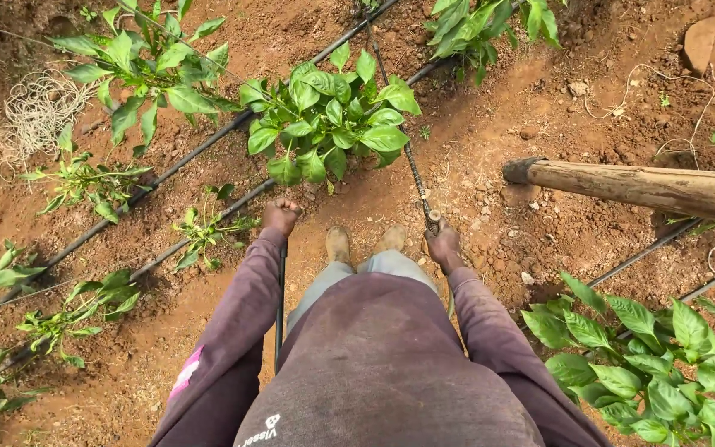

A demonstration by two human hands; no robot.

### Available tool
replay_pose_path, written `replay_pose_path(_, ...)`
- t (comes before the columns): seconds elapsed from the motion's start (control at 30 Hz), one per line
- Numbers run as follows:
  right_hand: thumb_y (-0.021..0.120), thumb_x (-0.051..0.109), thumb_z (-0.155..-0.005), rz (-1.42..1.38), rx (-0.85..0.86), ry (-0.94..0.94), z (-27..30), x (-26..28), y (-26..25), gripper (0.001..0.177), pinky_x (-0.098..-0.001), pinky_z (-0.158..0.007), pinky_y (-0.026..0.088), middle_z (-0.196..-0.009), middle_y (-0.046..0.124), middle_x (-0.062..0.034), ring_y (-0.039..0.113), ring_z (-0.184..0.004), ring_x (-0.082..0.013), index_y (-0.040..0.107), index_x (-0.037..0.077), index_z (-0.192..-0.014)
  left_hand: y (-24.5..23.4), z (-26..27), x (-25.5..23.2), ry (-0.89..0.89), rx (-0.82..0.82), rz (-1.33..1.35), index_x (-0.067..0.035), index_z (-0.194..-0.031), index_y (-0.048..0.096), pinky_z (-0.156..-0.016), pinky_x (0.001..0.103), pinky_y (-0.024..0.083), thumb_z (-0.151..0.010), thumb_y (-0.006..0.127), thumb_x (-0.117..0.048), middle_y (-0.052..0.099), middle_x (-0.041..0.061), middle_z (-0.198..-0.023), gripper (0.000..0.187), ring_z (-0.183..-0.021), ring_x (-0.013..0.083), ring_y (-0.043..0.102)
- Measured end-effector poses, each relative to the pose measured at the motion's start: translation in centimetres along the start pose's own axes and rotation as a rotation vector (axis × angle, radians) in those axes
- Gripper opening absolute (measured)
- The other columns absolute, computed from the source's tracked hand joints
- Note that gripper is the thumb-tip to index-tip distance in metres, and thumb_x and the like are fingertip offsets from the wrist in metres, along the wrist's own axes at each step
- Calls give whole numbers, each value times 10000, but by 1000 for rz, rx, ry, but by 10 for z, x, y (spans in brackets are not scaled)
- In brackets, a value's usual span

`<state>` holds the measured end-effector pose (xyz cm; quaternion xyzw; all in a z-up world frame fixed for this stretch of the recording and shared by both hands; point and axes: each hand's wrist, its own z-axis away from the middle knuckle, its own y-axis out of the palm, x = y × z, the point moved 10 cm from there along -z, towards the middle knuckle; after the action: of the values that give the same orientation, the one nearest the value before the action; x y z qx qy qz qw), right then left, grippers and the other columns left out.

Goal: The person is walking through rows of pepper plants, using a handheld spray wand to apply liquid to the foliage.

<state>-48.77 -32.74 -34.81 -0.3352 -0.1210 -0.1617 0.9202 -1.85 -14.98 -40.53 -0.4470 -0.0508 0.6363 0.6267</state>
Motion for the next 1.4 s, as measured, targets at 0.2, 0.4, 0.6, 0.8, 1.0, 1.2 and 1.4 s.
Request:
replay_pose_path(0.2,694,426,-1086,-44,-1,25,1,-1,9,608,-613,-1148,611,-1335,820,-263,752,-1367,-472,602,204,-1645,-7,-8,-8,38,66,80,-289,-914,882,-847,372,608,-843,918,-354,777,4,-729,103,-828,208,778)
replay_pose_path(0.4,667,320,-1138,-179,-12,56,14,-2,11,588,-591,-1099,632,-1309,809,-278,780,-1293,-485,577,156,-1696,-9,-13,-25,70,109,81,-261,-921,874,-817,352,594,-878,905,-313,757,-8,-671,74,-752,196,759)
replay_pose_path(0.6,705,400,-1080,-116,12,49,20,1,12,624,-626,-1142,607,-1348,808,-320,745,-1375,-523,609,153,-1646,-14,-14,-25,42,143,74,-330,-927,891,-762,309,578,-859,932,-357,755,-52,-664,85,-699,164,752)
replay_pose_path(0.8,703,395,-1088,-110,55,26,15,-2,13,689,-638,-1187,577,-1407,790,-340,722,-1418,-524,569,146,-1716,-55,49,-94,246,345,510,-58,-1136,822,-651,269,517,-980,936,-206,702,25,-713,243,-614,110,661)
replay_pose_path(1.0,567,455,-1195,-166,206,185,19,-34,13,809,-553,-1089,638,-1825,372,-340,778,-952,-280,241,173,-1880,-202,310,-235,868,949,1046,-129,-1054,628,-611,323,446,-1086,776,-106,538,-15,-851,153,-698,131,471)
replay_pose_path(1.2,729,334,-1018,-223,35,-69,9,-37,12,406,-497,-755,660,-743,793,-223,850,-744,-370,709,58,-1314,-16,46,-112,250,193,202,-171,-900,807,-647,290,439,-939,869,-125,611,-38,-610,86,-611,141,568)
replay_pose_path(1.4,692,459,-1059,-60,52,79,11,-20,4,535,-617,-1113,614,-1284,810,-342,751,-1353,-516,669,115,-1468,31,-11,-32,26,71,-115,-221,-880,856,-931,440,614,-905,727,-237,835,101,-820,133,-994,400,833)
